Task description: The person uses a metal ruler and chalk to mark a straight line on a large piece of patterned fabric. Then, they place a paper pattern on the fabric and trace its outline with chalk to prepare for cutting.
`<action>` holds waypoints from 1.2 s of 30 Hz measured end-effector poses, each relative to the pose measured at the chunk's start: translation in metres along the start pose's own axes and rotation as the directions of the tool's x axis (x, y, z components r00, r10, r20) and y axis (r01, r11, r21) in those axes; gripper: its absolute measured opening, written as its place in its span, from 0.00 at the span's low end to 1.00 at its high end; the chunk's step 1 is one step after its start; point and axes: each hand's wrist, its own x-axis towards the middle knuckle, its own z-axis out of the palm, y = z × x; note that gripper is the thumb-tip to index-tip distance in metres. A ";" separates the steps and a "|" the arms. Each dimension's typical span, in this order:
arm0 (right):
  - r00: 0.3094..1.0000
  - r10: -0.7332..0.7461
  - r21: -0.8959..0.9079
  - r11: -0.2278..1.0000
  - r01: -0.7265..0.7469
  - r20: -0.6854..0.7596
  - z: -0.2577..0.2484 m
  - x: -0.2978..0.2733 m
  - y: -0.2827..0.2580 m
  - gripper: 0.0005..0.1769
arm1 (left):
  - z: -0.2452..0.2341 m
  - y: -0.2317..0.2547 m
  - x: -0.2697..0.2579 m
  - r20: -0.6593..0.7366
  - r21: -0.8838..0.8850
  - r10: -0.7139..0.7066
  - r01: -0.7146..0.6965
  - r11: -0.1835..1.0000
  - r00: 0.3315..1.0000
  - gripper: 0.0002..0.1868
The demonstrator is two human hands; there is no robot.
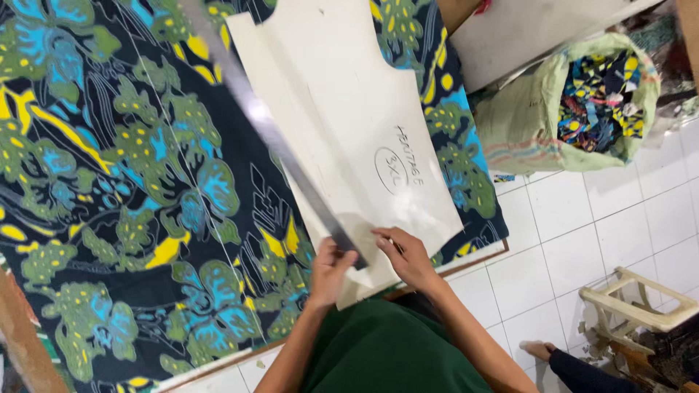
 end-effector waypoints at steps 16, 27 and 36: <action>0.956 0.284 0.336 0.896 -0.290 0.070 -0.146 -0.060 0.142 0.14 | 0.108 -0.099 0.048 0.099 0.720 0.069 -0.119 0.684 0.993 0.06; 0.833 0.553 0.227 0.814 -0.535 -0.020 -0.166 -0.175 0.217 0.12 | 0.126 -0.020 0.261 0.282 0.958 0.417 -0.232 -0.166 0.864 0.28; 0.712 0.698 -0.053 0.716 -0.696 0.079 -0.176 -0.191 0.216 0.12 | 0.131 -0.032 0.312 0.313 0.926 0.394 -0.186 -0.329 0.864 0.28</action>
